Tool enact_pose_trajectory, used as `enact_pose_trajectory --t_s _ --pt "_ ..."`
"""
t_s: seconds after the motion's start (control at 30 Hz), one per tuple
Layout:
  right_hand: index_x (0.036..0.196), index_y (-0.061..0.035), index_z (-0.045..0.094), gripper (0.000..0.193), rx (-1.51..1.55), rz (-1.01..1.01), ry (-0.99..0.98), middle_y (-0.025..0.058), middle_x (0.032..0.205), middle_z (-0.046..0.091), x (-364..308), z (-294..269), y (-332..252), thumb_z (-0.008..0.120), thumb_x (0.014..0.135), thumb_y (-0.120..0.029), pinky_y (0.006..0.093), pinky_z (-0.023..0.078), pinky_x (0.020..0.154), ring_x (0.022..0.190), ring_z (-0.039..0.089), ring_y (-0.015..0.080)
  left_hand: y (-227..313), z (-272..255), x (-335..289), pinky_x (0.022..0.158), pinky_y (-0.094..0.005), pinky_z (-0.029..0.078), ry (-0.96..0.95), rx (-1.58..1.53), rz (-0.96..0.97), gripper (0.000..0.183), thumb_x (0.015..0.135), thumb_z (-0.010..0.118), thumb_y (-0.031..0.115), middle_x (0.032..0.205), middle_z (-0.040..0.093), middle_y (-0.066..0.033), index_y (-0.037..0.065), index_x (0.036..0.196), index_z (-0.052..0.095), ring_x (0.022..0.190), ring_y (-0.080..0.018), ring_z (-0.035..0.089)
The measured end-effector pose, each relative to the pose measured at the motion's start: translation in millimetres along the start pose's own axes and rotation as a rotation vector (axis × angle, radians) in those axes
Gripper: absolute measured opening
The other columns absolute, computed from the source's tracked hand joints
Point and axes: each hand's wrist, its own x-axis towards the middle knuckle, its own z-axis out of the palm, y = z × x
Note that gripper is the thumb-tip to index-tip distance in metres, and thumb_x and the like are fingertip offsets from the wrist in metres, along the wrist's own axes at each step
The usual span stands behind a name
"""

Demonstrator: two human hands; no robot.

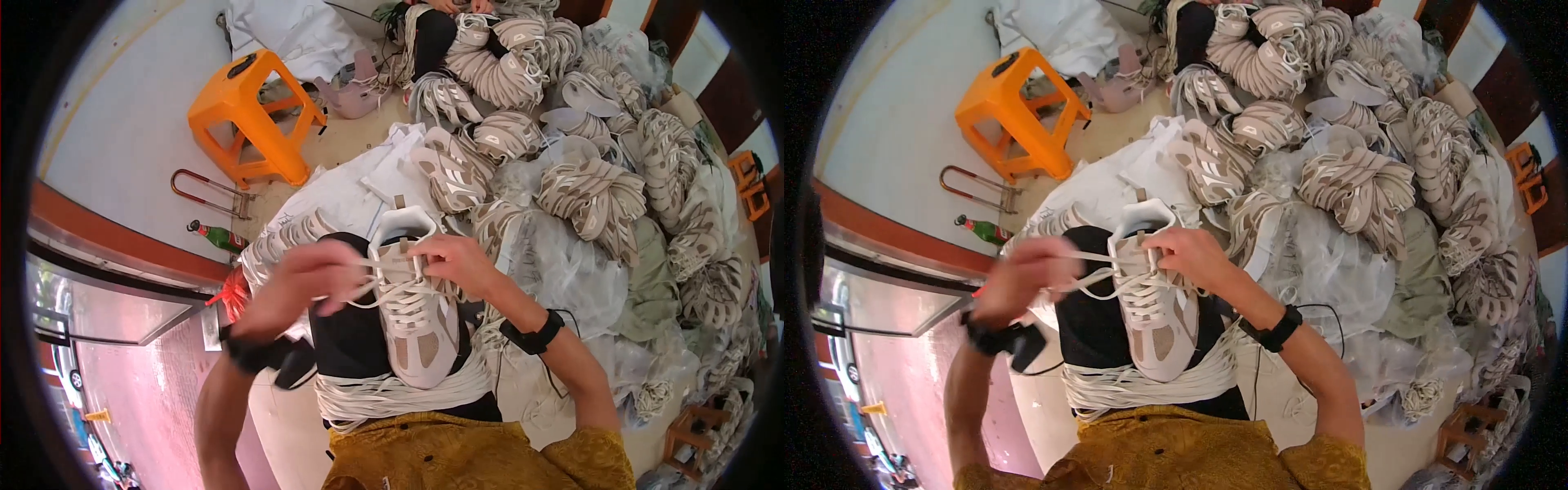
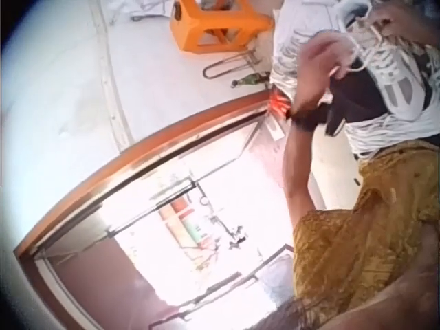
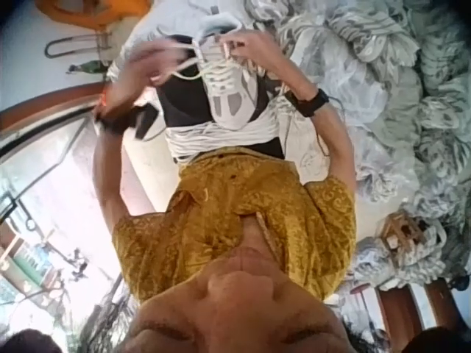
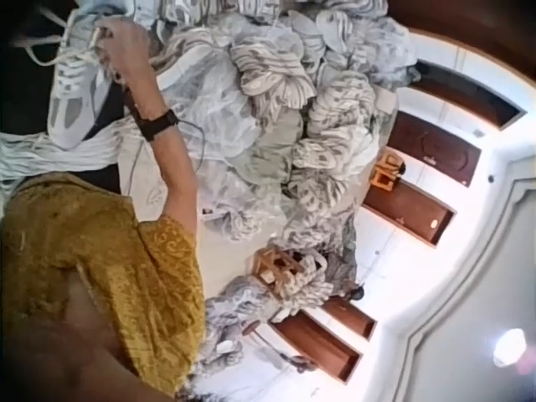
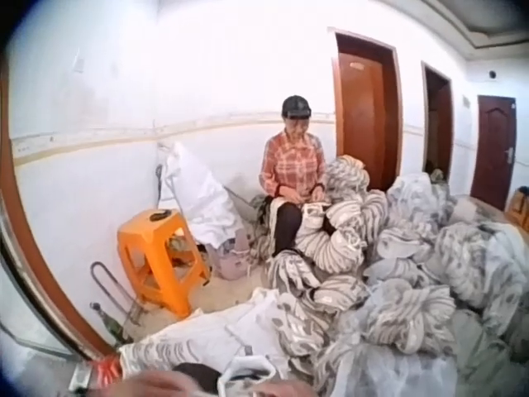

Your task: Lacing a new sneaker in a manufacturing or assembly setting.

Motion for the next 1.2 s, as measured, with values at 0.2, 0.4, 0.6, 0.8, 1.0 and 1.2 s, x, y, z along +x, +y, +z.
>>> enact_pose_trajectory --t_s 0.2,0.4,0.6,0.8,1.0,1.2 --pt "0.088 -0.0036 0.062 0.024 -0.16 -0.283 0.047 0.0056 0.072 0.055 -4.6 -7.7 -41.2 0.064 0.065 -0.011 0.027 0.044 0.057 0.064 0.055 0.0181 47.5 12.5 -39.4 0.048 -0.0189 0.041 0.299 -0.175 0.054 0.012 0.085 0.051 0.011 0.065 0.051 -0.002 0.0 0.083 0.056 0.052 -0.0081 0.048" --pt "0.081 -0.0065 0.063 0.017 0.007 -0.418 0.119 0.0041 0.067 0.053 16.8 10.3 -116.7 0.066 0.065 -0.012 0.0287 0.042 0.05 0.059 0.053 0.0186 44.9 23.7 -27.3 0.051 -0.019 0.041 0.111 -0.32 0.205 0.014 0.086 0.05 0.01 0.071 0.054 -0.0023 -0.001 0.091 0.057 0.056 -0.0073 0.05" --pt "0.072 -0.001 0.061 0.006 0.72 0.112 0.371 0.0038 0.058 0.053 0.2 -55.1 -103.2 0.058 0.074 -0.005 0.0216 0.036 0.043 0.048 0.048 0.0111 30.0 -6.2 -30.6 0.065 -0.0193 0.04 0.271 -0.876 0.515 0.016 0.085 0.048 0.005 0.094 0.054 -0.0104 -0.002 0.097 0.053 0.077 -0.0115 0.051" --pt "0.088 0.0001 0.055 0.014 1.204 0.085 0.666 0.0022 0.061 0.05 -22.5 -123.2 -6.4 0.052 0.084 -0.013 0.0212 0.033 0.044 0.05 0.043 0.0111 -36.3 -104.6 -72.1 0.083 -0.0274 0.044 0.468 -1.135 0.792 0.018 0.087 0.046 0.004 0.098 0.048 -0.0108 -0.006 0.102 0.043 0.092 -0.0167 0.048" --pt "0.095 -0.001 0.053 0.017 1.064 0.163 0.741 0.0022 0.068 0.05 -45.3 -187.2 53.5 0.051 0.086 -0.015 0.0204 0.033 0.045 0.053 0.042 0.0095 -116.6 -167.3 -82.1 0.076 -0.0253 0.046 0.937 -0.796 0.588 0.016 0.088 0.047 0.014 0.094 0.055 -0.0093 -0.001 0.093 0.052 0.085 -0.0153 0.054" --pt "0.097 0.0013 0.053 0.019 1.046 0.188 0.786 0.0028 0.075 0.051 -65.7 -206.4 73.7 0.051 0.087 -0.014 0.0188 0.032 0.043 0.058 0.044 0.0082 -114.3 -164.8 -50.1 0.069 -0.0203 0.041 1.257 -0.629 0.465 0.016 0.085 0.049 0.008 0.092 0.054 -0.0065 -0.002 0.098 0.051 0.079 -0.0109 0.05"
